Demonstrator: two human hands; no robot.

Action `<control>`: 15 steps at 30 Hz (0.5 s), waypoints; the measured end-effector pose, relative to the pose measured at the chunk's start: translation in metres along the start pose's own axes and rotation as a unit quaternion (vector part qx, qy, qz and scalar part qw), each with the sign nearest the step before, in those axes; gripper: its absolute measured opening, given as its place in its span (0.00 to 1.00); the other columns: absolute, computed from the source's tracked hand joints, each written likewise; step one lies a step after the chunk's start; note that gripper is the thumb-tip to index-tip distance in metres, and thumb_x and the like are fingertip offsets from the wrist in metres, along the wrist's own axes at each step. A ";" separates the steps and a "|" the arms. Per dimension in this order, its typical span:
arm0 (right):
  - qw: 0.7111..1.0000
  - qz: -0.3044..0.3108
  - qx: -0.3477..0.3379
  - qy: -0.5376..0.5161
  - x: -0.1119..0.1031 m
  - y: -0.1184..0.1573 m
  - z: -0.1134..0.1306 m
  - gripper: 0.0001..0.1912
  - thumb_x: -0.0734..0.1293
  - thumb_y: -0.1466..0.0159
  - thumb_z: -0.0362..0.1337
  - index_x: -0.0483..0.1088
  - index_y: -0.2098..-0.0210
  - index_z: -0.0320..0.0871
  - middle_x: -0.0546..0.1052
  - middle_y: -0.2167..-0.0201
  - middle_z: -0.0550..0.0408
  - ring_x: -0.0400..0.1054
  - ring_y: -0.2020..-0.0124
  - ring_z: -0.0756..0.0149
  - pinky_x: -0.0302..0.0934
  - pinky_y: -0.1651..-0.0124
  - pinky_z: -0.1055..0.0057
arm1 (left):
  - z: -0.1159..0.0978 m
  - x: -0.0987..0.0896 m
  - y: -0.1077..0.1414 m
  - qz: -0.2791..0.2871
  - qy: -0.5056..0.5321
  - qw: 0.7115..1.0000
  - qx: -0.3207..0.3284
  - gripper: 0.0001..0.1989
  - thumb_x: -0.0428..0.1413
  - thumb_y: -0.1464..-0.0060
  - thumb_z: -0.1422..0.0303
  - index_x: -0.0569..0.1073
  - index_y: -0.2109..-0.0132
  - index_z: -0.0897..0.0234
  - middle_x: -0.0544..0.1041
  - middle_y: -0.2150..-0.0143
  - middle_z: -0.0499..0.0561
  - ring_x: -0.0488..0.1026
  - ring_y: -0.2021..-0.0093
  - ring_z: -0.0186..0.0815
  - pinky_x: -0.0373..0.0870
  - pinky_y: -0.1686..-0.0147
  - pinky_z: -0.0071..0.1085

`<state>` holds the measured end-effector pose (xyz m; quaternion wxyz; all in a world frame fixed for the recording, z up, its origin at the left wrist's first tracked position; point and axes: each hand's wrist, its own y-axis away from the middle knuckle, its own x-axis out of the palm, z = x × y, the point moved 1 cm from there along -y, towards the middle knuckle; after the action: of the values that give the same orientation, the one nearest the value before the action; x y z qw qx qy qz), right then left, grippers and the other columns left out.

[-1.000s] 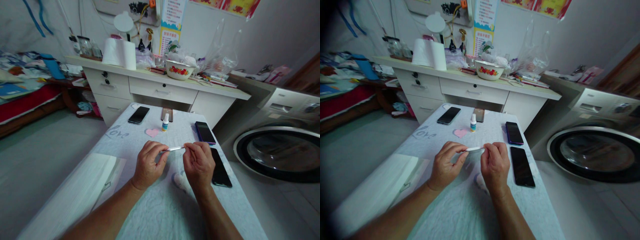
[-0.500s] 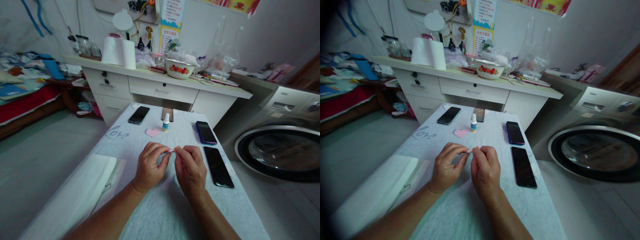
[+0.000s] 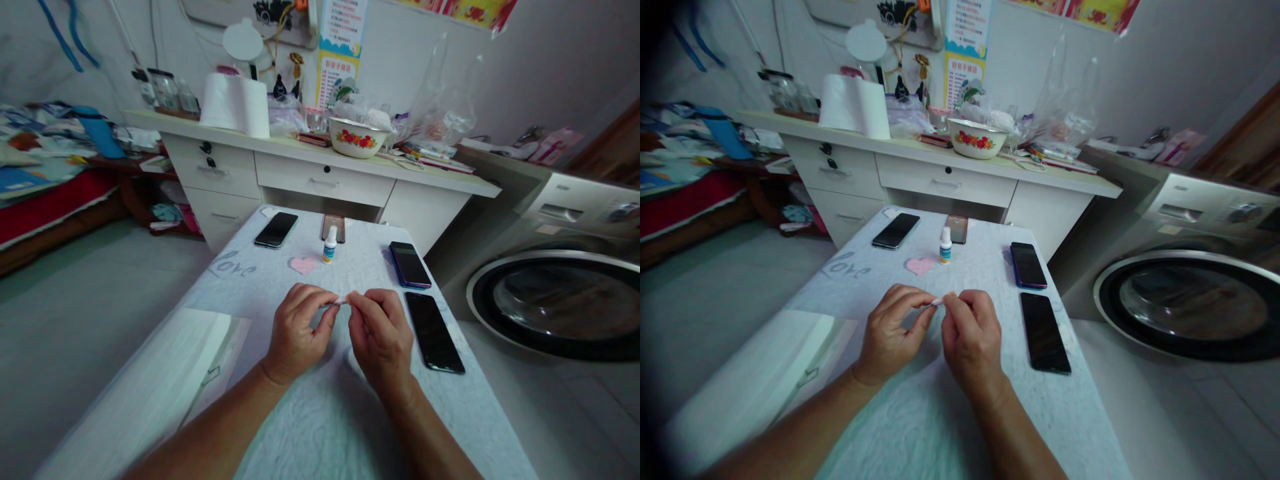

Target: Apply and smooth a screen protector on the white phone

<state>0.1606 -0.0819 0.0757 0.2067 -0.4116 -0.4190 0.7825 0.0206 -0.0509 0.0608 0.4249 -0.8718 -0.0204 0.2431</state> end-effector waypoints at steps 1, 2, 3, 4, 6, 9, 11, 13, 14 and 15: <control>1.000 -0.005 0.005 0.003 -0.001 -0.001 -0.002 0.11 0.63 0.39 0.26 0.73 0.60 0.43 0.68 0.68 0.54 0.66 0.68 0.69 0.65 0.67 0.73 | 0.000 0.000 0.000 0.001 0.001 1.000 -0.003 0.04 0.55 0.45 0.75 0.73 0.62 0.64 0.75 0.66 0.51 0.69 0.63 0.35 0.67 0.61 0.32; 1.000 -0.009 0.008 0.005 -0.002 -0.002 -0.003 0.11 0.63 0.39 0.26 0.73 0.60 0.43 0.68 0.68 0.54 0.67 0.68 0.70 0.65 0.66 0.73 | 0.001 0.000 0.001 0.003 0.001 1.000 -0.006 0.04 0.55 0.45 0.75 0.73 0.62 0.65 0.75 0.66 0.51 0.69 0.63 0.35 0.67 0.61 0.32; 1.000 -0.015 0.011 0.004 -0.003 -0.003 -0.004 0.11 0.63 0.39 0.25 0.73 0.61 0.43 0.68 0.68 0.54 0.67 0.68 0.70 0.65 0.66 0.73 | 0.001 0.000 0.001 0.004 0.002 1.000 -0.008 0.04 0.55 0.45 0.75 0.73 0.61 0.65 0.75 0.66 0.51 0.69 0.63 0.35 0.67 0.61 0.32; 1.000 -0.020 0.014 0.003 -0.004 -0.003 -0.005 0.11 0.63 0.39 0.25 0.73 0.61 0.43 0.68 0.68 0.54 0.67 0.68 0.70 0.65 0.66 0.73 | 0.001 -0.001 0.001 0.004 0.003 1.000 -0.010 0.04 0.55 0.45 0.75 0.73 0.61 0.65 0.75 0.66 0.51 0.69 0.63 0.35 0.67 0.61 0.32; 0.999 -0.028 0.023 -0.002 -0.005 -0.004 -0.007 0.11 0.63 0.40 0.25 0.72 0.62 0.43 0.68 0.67 0.54 0.67 0.68 0.70 0.66 0.65 0.73 | 0.001 -0.001 0.001 0.002 0.002 1.000 -0.012 0.04 0.55 0.45 0.74 0.73 0.62 0.64 0.75 0.66 0.51 0.69 0.63 0.35 0.67 0.61 0.33; 0.999 -0.035 0.037 -0.009 -0.006 -0.004 -0.009 0.11 0.63 0.41 0.25 0.72 0.62 0.43 0.68 0.67 0.55 0.67 0.67 0.70 0.66 0.66 0.73 | 0.001 -0.002 0.000 -0.002 0.001 1.000 -0.011 0.03 0.55 0.45 0.74 0.73 0.62 0.64 0.75 0.66 0.51 0.69 0.63 0.35 0.67 0.61 0.32; 0.998 -0.040 0.047 -0.014 -0.006 -0.004 -0.011 0.11 0.64 0.41 0.25 0.72 0.62 0.43 0.68 0.66 0.54 0.67 0.67 0.69 0.65 0.65 0.72 | 0.001 -0.002 0.000 -0.003 0.002 1.000 -0.013 0.03 0.55 0.44 0.73 0.72 0.62 0.64 0.75 0.67 0.51 0.70 0.63 0.35 0.68 0.61 0.32; 0.997 -0.041 0.061 -0.018 -0.006 -0.004 -0.014 0.10 0.64 0.41 0.26 0.73 0.62 0.43 0.68 0.66 0.54 0.67 0.66 0.68 0.65 0.64 0.71 | 0.001 -0.001 0.000 -0.002 0.004 1.000 -0.017 0.03 0.55 0.44 0.73 0.73 0.62 0.64 0.75 0.66 0.51 0.70 0.63 0.35 0.68 0.61 0.33; 0.996 -0.041 0.072 -0.021 -0.006 -0.004 -0.015 0.09 0.64 0.41 0.26 0.73 0.63 0.44 0.69 0.66 0.54 0.67 0.66 0.68 0.65 0.64 0.70 | 0.001 -0.001 0.000 -0.001 0.004 1.000 -0.018 0.03 0.55 0.44 0.73 0.73 0.62 0.64 0.75 0.66 0.51 0.70 0.63 0.36 0.68 0.61 0.33; 0.995 -0.038 0.083 -0.027 -0.006 -0.004 -0.016 0.09 0.64 0.41 0.27 0.73 0.64 0.44 0.69 0.67 0.55 0.67 0.66 0.68 0.65 0.63 0.69 | 0.001 -0.001 0.000 0.000 0.005 1.000 -0.020 0.03 0.55 0.44 0.73 0.73 0.62 0.64 0.75 0.66 0.51 0.70 0.62 0.36 0.68 0.61 0.33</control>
<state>0.1768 -0.0761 0.0773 0.2589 -0.3557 -0.3735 0.8167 0.0191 -0.0506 0.0604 0.4076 -0.8812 -0.0229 0.2383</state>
